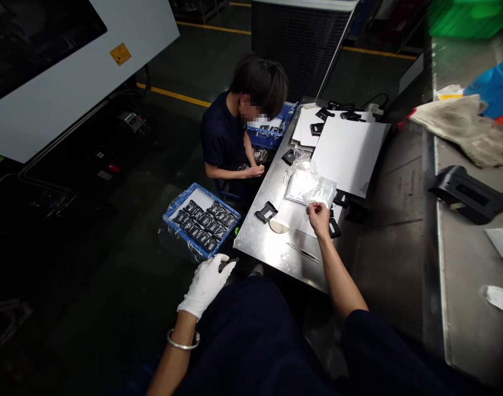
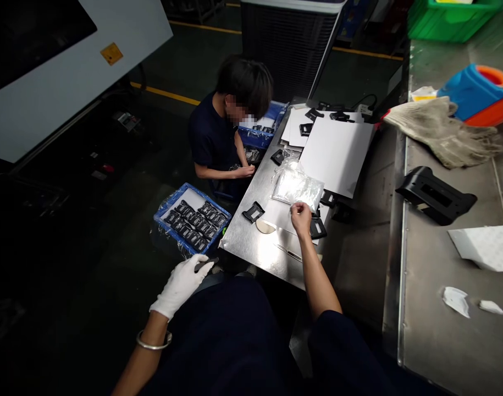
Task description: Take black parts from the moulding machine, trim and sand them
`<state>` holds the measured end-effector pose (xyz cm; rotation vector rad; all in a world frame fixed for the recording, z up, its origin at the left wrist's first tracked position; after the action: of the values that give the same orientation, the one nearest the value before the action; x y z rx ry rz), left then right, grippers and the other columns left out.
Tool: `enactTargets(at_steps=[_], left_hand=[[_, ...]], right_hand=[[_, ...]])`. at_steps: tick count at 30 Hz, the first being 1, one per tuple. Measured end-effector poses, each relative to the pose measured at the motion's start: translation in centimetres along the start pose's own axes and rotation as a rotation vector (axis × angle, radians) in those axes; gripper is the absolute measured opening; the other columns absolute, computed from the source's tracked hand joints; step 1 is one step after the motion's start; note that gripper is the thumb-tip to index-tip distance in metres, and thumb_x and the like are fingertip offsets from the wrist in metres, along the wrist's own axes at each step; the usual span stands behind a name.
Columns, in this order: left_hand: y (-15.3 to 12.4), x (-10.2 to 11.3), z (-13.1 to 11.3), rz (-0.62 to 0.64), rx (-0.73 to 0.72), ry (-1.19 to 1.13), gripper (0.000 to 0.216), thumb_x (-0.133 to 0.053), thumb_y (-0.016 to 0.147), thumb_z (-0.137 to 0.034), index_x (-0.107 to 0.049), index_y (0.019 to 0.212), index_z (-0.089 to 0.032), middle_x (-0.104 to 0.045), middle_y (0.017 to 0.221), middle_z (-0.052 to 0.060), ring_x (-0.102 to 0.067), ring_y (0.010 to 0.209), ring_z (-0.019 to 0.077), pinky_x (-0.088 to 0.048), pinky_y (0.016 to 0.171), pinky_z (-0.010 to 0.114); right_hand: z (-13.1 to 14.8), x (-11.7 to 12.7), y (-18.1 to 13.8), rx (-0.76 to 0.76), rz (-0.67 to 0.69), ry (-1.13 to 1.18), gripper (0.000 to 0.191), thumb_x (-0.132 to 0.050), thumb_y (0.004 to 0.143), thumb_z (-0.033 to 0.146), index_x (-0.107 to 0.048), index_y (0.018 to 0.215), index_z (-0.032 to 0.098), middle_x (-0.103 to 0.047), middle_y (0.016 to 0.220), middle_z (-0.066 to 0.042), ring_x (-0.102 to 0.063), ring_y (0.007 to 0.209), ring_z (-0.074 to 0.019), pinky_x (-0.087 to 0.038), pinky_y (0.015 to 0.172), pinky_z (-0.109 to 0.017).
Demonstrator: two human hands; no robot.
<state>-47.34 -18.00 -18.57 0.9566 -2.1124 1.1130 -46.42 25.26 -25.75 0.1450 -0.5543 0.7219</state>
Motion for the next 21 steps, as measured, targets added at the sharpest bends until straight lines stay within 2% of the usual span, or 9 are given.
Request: enactTargets(at_steps=[3,6,8,10,12,16,21], left_hand=[[0.8,0.0,-2.1,0.02,-0.048,-0.006,0.049,-0.045,0.097,-0.056,-0.056,0.136,-0.028,-0.074,0.104,0.009,-0.069,0.1,0.0276,-0.048,0.084,0.034],[1.6,-0.6,-4.7,0.095,-0.137,0.001,0.063,-0.047,0.096,-0.059,-0.043,0.15,-0.027,-0.074,0.097,0.009,-0.07,0.094,0.0282,-0.048,0.081,0.034],[2.0,-1.4,-6.4,0.135,-0.222,0.01,0.06,-0.05,0.094,-0.059,-0.052,0.145,-0.027,-0.074,0.097,0.009,-0.069,0.092,0.0283,-0.048,0.081,0.034],[2.2,-2.3,-7.7,0.153,-0.317,-0.002,0.045,-0.05,0.095,-0.055,-0.069,0.125,-0.027,-0.075,0.098,0.009,-0.069,0.092,0.027,-0.048,0.082,0.033],[2.3,-2.9,-8.3,0.159,-0.352,-0.039,0.039,-0.047,0.097,-0.05,-0.075,0.111,-0.026,-0.075,0.093,0.007,-0.068,0.088,0.0241,-0.048,0.082,0.031],[2.5,-3.2,-7.8,0.147,-0.306,-0.092,0.04,-0.045,0.1,-0.045,-0.074,0.118,-0.025,-0.076,0.098,0.007,-0.068,0.088,0.0211,-0.048,0.086,0.029],[2.4,-3.1,-7.3,0.137,-0.275,-0.128,0.039,-0.049,0.098,-0.046,-0.075,0.115,-0.023,-0.077,0.105,0.007,-0.068,0.098,0.0217,-0.048,0.092,0.027]], right_hand=[[2.5,-2.6,-5.2,-0.028,0.316,0.146,0.045,-0.062,0.077,0.062,-0.063,0.087,0.018,-0.062,0.074,-0.004,-0.058,0.067,-0.0177,-0.053,0.07,-0.036],[5.6,-5.3,-11.6,-0.073,0.618,0.251,0.046,-0.072,0.072,0.063,-0.068,0.083,0.018,-0.065,0.074,-0.005,-0.059,0.061,-0.0167,-0.052,0.061,-0.033],[7.2,-6.4,-15.2,-0.109,0.74,0.312,0.044,-0.076,0.071,0.06,-0.069,0.081,0.018,-0.062,0.066,-0.002,-0.056,0.054,-0.0145,-0.049,0.055,-0.031],[8.2,-6.6,-17.4,-0.142,0.782,0.365,0.042,-0.079,0.07,0.058,-0.068,0.08,0.019,-0.059,0.063,0.0,-0.051,0.05,-0.0118,-0.045,0.051,-0.028],[8.5,-6.0,-18.3,-0.185,0.759,0.428,0.043,-0.082,0.069,0.057,-0.068,0.085,0.02,-0.06,0.069,0.0,-0.049,0.05,-0.01,-0.042,0.049,-0.027],[8.0,-3.6,-18.6,-0.274,0.727,0.521,0.045,-0.085,0.068,0.053,-0.072,0.096,0.02,-0.061,0.074,0.0,-0.05,0.057,-0.0101,-0.042,0.054,-0.027],[8.4,-1.7,-18.9,-0.201,0.777,0.442,0.04,-0.082,0.071,0.054,-0.071,0.079,0.017,-0.059,0.069,-0.001,-0.049,0.059,-0.0102,-0.04,0.057,-0.027]])
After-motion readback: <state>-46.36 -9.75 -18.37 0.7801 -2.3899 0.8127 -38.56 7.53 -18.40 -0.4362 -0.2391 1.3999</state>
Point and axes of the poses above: each hand's wrist, its own y-axis towards the middle knuckle, its own x-axis out of the back of the hand, z = x × y, the point moved 5 cm from there along y, towards the middle knuckle
